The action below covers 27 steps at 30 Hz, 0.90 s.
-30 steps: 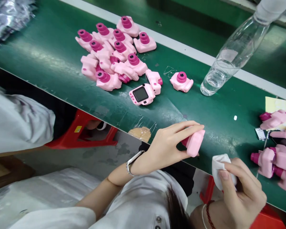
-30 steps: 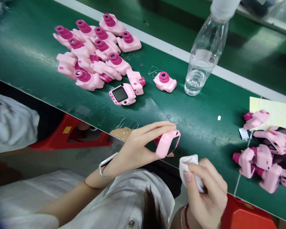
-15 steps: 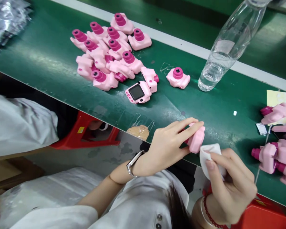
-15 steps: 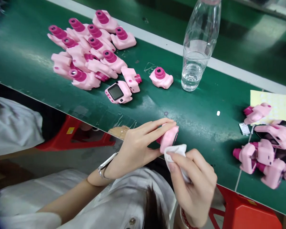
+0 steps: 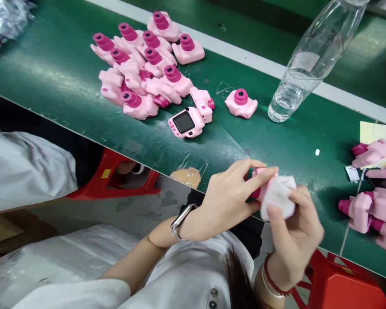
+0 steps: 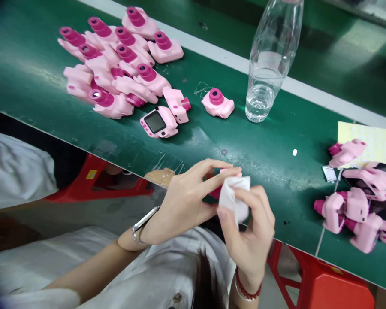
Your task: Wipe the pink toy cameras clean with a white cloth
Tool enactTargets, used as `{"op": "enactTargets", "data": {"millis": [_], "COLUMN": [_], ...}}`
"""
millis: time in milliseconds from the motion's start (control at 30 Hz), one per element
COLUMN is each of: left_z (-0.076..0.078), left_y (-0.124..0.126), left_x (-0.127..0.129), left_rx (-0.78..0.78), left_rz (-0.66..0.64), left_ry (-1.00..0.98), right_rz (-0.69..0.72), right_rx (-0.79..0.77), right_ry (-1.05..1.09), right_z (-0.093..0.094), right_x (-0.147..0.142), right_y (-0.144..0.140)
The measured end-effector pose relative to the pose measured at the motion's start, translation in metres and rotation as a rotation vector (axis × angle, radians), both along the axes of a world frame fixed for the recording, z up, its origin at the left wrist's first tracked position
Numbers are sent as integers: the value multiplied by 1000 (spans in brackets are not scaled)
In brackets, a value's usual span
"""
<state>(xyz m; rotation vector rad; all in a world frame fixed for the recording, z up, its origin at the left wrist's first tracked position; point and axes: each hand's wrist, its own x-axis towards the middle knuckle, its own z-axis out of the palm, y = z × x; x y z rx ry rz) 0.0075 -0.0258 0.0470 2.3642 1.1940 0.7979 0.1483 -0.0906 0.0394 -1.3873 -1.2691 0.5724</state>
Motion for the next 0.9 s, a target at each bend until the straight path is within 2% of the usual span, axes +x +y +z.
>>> {"op": "enactTargets", "data": {"millis": [100,200,400,500,700,800,900], "left_z": [-3,-6,-6,-4,-5,-7,-8], "left_y": [-3,-4,-5,-7,-11,-12,-11], "left_x": [-1,-2,-2,-2,-2,-1,-2], "left_rx": [-45,-66,-78,-56,-9,-13,-13], "left_rz": [59,77,109,127,186,194,194], "left_ry": [-89,-165,-242,-243,-284,-302,-326], "right_rz": [-47,-151,-204,-202,-98,-68,-76], "right_rx": [92,108,26,21,98,115,72], "right_ry": [-6,48,466,395,243,268,400], "right_z": [-12,-19,-15,-10,-9,-11,-12], "right_x": [-12,-17,-20,-26,-34,-32,-28], "right_y": [8,7,1,1,2,3,2]}}
